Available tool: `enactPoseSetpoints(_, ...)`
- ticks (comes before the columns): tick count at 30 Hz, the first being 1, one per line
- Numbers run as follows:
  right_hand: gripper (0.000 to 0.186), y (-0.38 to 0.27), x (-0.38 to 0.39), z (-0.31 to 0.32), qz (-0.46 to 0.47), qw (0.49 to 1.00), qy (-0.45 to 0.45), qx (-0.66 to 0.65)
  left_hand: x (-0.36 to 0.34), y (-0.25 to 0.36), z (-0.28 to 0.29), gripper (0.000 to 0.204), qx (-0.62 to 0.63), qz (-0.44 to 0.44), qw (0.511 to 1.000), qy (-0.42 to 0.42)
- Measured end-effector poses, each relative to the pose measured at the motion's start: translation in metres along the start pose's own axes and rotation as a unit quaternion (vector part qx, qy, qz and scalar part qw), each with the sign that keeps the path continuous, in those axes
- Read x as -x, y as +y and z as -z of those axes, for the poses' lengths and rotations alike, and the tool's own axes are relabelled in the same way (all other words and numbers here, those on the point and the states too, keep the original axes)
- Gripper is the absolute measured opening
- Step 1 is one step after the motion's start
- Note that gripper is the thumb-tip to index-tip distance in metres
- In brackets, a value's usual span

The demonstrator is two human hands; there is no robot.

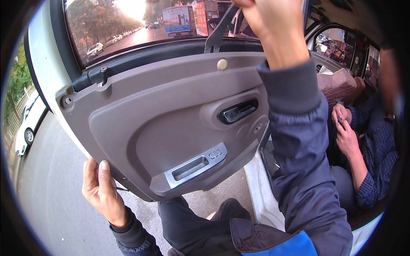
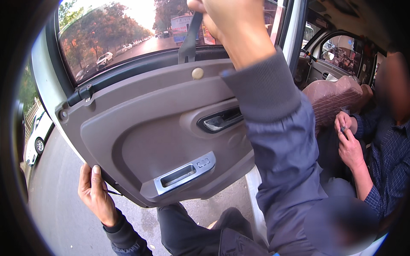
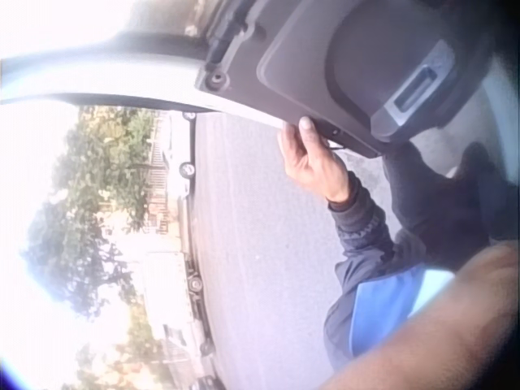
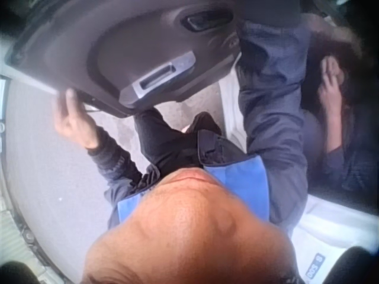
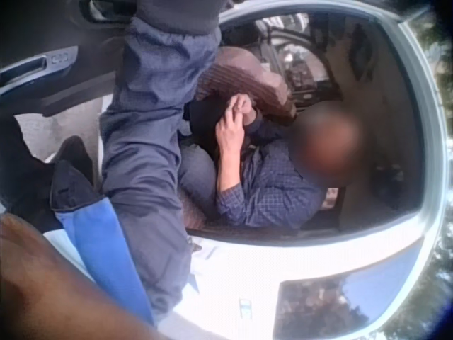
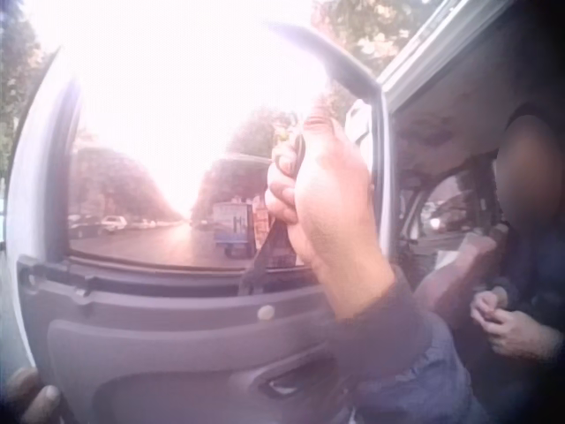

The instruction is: The person removes the interior door panel of a white car. They use a screwdriver to remove screws, pry off clips, and detach the panel from the door frame. The panel is fully removed by the end of the clip.

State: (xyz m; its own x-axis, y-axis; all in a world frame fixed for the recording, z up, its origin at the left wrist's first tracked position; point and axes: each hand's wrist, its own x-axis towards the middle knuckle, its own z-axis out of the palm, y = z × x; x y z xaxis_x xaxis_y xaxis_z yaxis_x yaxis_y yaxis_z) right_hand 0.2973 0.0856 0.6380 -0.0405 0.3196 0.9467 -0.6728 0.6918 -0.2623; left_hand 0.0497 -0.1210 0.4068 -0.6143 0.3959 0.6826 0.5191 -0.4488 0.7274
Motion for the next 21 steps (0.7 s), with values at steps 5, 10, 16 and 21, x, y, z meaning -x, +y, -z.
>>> enactPoseSetpoints(5, 0.022, 0.031, -0.025, -0.003, -0.045, 0.983, 0.082, 0.159, 0.001, -0.001, 0.002, 0.019, 0.019, 0.008, 1.000, 0.001)
enactPoseSetpoints(10, 0.037, 0.041, -0.033, 0.012, 0.262, 0.807, 0.075, 0.524, 0.001, -0.002, 0.003, 0.020, -0.006, 0.011, 1.000, 0.001)
enactPoseSetpoints(16, 0.048, 0.047, -0.038, 0.011, 0.223, 0.747, 0.111, 0.617, 0.003, -0.004, 0.000, 0.019, 0.022, 0.014, 1.000, 0.012)
enactPoseSetpoints(21, 0.045, 0.052, -0.039, 0.005, 0.270, 0.758, 0.104, 0.585, 0.003, -0.006, 0.000, 0.017, 0.051, 0.021, 0.998, 0.007)
